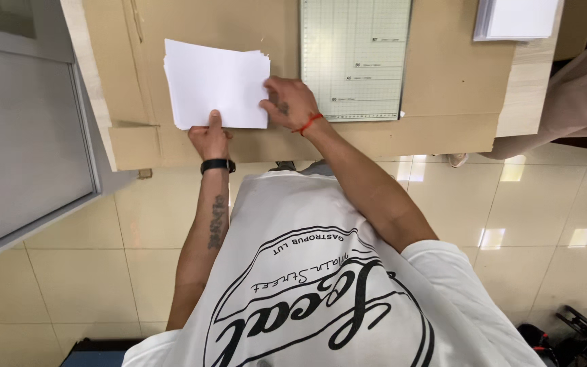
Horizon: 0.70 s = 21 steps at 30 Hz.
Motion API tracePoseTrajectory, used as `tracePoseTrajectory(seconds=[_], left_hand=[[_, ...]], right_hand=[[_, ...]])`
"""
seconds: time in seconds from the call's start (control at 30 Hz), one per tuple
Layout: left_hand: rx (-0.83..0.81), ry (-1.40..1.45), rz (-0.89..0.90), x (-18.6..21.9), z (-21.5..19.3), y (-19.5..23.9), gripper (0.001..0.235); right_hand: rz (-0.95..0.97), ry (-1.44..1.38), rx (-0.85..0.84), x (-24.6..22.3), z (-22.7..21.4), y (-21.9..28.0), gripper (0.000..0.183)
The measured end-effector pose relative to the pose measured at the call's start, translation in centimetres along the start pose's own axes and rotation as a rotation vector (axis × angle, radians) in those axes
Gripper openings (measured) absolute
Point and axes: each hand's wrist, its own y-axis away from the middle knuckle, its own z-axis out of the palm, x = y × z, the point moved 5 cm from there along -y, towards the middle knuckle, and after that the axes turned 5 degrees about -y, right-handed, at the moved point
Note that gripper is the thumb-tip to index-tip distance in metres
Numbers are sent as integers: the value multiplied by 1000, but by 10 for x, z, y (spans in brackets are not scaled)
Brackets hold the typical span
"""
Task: The person cuts stacks of paper by hand using a guillotine paper cutter, first taking sheets from a stack and aligning them on the cutter board.
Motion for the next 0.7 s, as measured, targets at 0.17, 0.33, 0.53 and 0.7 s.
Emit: tracePoseTrajectory(seconds=[0.17, 0.33, 0.53, 0.7], left_hand=[[-68, 113, 49, 37, 25, 37, 18], [-222, 240, -5, -10, 84, 45, 22], [-494, 305, -60, 9, 179, 117, 43], [-607, 24, 210, 41, 238, 131, 33]], right_hand=[[421, -491, 120, 28, -38, 50, 64], [590, -1013, 213, 60, -61, 94, 58], [401, -1021, 469, 151, -142, 141, 18], [238, -780, 621, 159, -250, 174, 14]])
